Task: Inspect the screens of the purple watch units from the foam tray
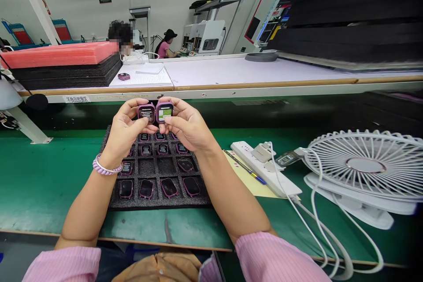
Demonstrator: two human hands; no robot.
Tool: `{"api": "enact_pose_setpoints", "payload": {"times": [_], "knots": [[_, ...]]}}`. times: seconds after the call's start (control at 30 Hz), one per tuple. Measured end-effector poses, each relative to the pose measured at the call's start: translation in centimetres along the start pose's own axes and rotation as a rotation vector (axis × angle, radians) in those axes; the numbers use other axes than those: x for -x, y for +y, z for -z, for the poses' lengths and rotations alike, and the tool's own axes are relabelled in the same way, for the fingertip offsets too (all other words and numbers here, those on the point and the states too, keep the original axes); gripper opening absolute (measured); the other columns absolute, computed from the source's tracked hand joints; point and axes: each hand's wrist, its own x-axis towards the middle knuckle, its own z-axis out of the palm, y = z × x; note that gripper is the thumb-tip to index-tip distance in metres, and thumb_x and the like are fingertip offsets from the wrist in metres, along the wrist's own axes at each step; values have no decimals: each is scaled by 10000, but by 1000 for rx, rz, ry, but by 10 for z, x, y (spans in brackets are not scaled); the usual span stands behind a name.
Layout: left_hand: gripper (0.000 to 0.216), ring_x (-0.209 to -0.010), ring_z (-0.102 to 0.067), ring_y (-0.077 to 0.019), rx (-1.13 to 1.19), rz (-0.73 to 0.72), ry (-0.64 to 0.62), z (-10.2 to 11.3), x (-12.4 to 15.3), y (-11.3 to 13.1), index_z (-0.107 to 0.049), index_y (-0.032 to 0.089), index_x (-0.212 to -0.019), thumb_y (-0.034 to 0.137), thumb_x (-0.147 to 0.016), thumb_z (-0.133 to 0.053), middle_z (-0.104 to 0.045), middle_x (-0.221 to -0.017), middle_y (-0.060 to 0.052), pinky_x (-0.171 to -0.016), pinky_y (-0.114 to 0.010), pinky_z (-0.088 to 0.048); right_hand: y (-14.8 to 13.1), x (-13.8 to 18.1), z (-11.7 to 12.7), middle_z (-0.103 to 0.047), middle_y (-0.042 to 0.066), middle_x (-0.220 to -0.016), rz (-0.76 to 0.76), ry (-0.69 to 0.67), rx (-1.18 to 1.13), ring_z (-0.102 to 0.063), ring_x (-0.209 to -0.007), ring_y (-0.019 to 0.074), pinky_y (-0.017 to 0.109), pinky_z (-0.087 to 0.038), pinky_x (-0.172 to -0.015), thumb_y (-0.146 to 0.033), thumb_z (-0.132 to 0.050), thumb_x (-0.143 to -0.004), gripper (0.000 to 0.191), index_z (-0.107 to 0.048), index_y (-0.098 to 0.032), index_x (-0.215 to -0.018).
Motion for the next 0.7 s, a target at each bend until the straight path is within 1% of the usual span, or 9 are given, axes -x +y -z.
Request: {"api": "enact_pose_setpoints", "payload": {"times": [0.1,0.2,0.3,0.4,0.47,0.53,0.7], "knots": [[487,-679,-755,-99,-6,-8,-11,1,0,0,-573,207,-1188,191,-743,-773,-697,-1079,-8,-687,-197,-680,-4,1,-2,-681,-2,-991,-8,-4,0,-673,-661,92,207,-551,-628,-165,-800,-771,504,-599,-177,-1233],[513,-683,-758,-105,2,-9,-10,1,1,0,-582,213,-1193,181,-730,-801,-703,-1102,-11,-695,-204,-682,-6,2,-4,-675,-2,-1018,-24,9,21,-667,-670,92,215,-570,-654,-158,-814,-736,537,-597,-189,-1227],[463,-651,-752,-108,16,10,1,0,0,-1,-597,208,-1172,245,-771,-827,-721,-1049,-7,-657,-200,-674,-3,0,-5,-674,-6,-996,-25,44,23,-645,-630,84,207,-557,-608,-230,-853,-762,508,-605,-193,-1203],[386,-612,-744,-117,42,20,13,-1,0,-1,-613,196,-1141,374,-851,-795,-732,-1017,-14,-596,-206,-661,0,-2,-4,-663,-14,-898,-41,77,-32,-619,-559,81,196,-508,-520,-385,-844,-846,438,-615,-180,-1157],[380,-611,-751,-130,55,30,11,-2,0,0,-618,189,-1126,409,-860,-775,-733,-1021,-16,-582,-219,-663,2,-3,-4,-651,-17,-845,-54,87,-59,-611,-538,88,197,-483,-488,-462,-820,-882,433,-618,-174,-1136],[380,-613,-755,-138,53,50,8,-3,1,2,-619,182,-1122,398,-843,-760,-733,-994,-9,-582,-226,-666,3,-3,-3,-648,-17,-831,-59,90,-61,-603,-529,88,195,-469,-477,-490,-827,-880,452,-620,-174,-1128],[371,-609,-756,-151,47,70,21,-6,2,7,-615,177,-1110,330,-792,-726,-729,-961,2,-581,-239,-670,2,-1,-2,-662,-14,-890,-48,109,1,-591,-539,72,192,-490,-496,-458,-914,-810,513,-631,-178,-1134]]}}
